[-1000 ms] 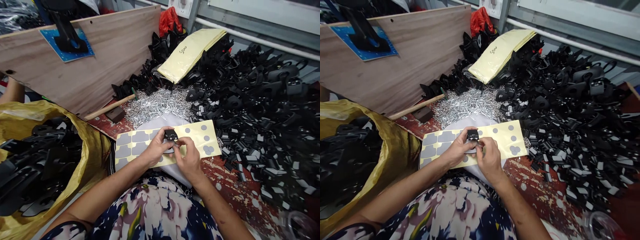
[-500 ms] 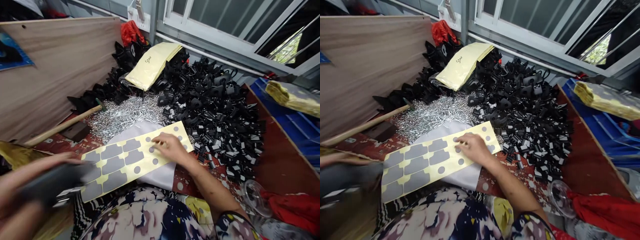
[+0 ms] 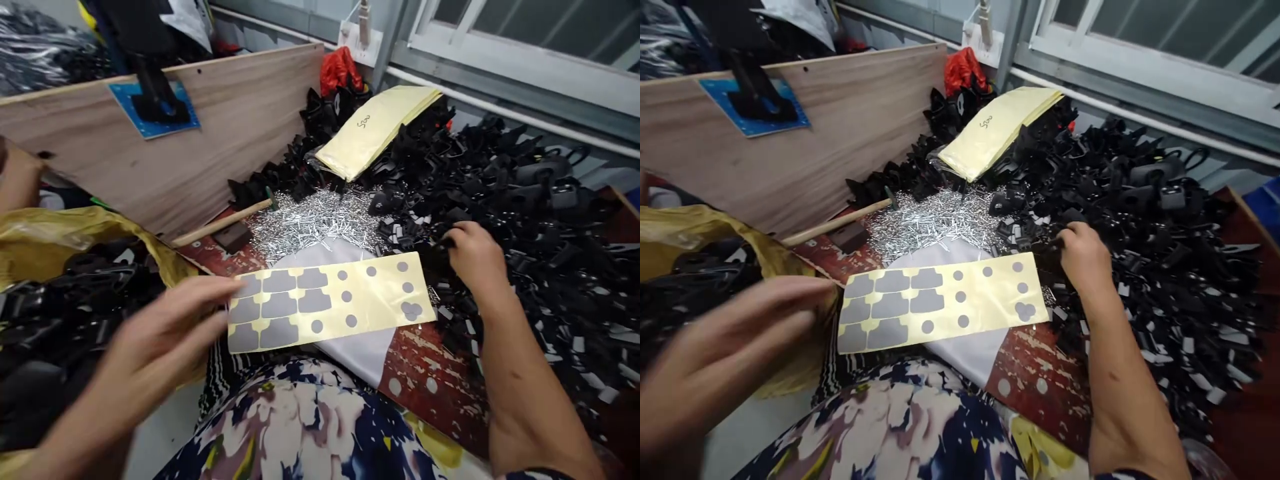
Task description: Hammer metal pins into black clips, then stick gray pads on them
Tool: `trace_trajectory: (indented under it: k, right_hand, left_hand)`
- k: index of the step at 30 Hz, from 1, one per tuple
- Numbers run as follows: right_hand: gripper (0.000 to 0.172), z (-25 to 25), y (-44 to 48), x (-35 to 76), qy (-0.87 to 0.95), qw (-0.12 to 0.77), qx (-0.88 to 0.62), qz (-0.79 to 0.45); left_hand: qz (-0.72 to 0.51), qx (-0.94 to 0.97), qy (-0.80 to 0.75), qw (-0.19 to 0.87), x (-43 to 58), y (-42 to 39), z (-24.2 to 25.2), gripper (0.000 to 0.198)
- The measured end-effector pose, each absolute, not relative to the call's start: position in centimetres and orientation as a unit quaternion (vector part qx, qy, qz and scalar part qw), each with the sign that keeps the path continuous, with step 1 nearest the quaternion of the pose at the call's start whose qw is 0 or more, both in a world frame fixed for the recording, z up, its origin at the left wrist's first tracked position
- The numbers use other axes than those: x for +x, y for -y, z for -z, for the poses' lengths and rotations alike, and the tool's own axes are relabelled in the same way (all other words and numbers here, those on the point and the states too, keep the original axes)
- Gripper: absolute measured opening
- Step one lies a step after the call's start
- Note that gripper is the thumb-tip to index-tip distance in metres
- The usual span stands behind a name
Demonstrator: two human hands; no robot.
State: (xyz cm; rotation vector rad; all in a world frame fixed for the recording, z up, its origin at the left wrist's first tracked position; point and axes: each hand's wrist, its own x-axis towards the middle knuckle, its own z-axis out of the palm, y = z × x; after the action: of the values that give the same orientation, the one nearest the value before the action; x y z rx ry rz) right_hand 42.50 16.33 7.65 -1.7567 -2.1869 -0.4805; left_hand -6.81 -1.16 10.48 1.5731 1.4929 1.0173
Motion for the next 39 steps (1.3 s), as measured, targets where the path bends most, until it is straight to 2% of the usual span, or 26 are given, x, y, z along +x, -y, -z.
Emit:
trace_trajectory:
  k: [2,4,6,8,10,13,17,21,24,29,31,35,37,39]
  right_hand:
    - [0.026,-8.2,-13.5,40.6,0.749,0.252,-0.593,0.155]
    - [0.028,-7.8,-10.1,36.8,0.782,0.326,-0.523,0.092]
    - [0.028,-6.5,-7.2,31.8,0.828,0.347,-0.439,-0.027]
    - [0.024,-4.5,-5.3,27.5,0.858,0.356,-0.352,-0.113]
    - [0.028,-2.6,-4.6,24.7,0.848,0.382,-0.339,-0.144]
    - [0.032,-0.5,-4.6,23.5,0.77,0.426,-0.433,-0.192]
    - [0.027,1.4,-4.1,23.0,0.743,0.387,-0.481,-0.259]
    - [0.027,2.8,-3.4,22.0,0.771,0.337,-0.485,-0.238]
    - [0.025,3.4,-3.3,22.1,0.778,0.333,-0.474,-0.243]
    - [0.017,3.8,-4.2,24.0,0.733,0.328,-0.48,-0.352]
    - [0.02,2.8,-4.6,24.9,0.723,0.279,-0.45,-0.444]
    - [0.02,-1.5,-3.9,26.1,0.729,0.128,-0.293,-0.605]
    - [0.015,-3.2,-3.6,26.2,0.729,0.173,-0.304,-0.588]
    - [0.01,-3.7,-3.9,26.1,0.705,0.3,-0.404,-0.5]
  left_hand:
    - [-0.406,0.523,-0.496,0.562,-3.8,-1.2,-8.1,0.032]
    - [-0.406,0.406,-0.38,0.725,-0.4,-3.4,-5.6,0.054]
    - [-0.351,0.315,-0.273,0.838,2.3,-4.8,-3.6,0.076]
    - [-0.311,0.266,-0.229,0.883,3.8,-5.4,-2.4,0.082]
    - [-0.333,0.255,-0.261,0.87,4.2,-5.6,-1.8,0.073]
    - [-0.422,0.258,-0.354,0.794,3.4,-6.7,-1.9,0.059]
    - [-0.5,0.242,-0.399,0.729,2.3,-9.3,-2.1,0.057]
    - [-0.523,0.225,-0.369,0.735,2.8,-11.2,-0.8,0.057]
    - [-0.494,0.236,-0.351,0.759,3.5,-11.3,0.4,0.054]
    - [-0.469,0.24,-0.309,0.792,3.5,-11.7,1.6,0.069]
    - [-0.465,0.237,-0.32,0.79,3.1,-12.2,2.0,0.072]
    - [-0.452,0.25,-0.34,0.786,2.8,-12.6,2.3,0.074]
    - [-0.463,0.252,-0.35,0.775,3.0,-12.3,2.1,0.074]
    - [-0.476,0.249,-0.346,0.769,3.3,-11.6,1.5,0.069]
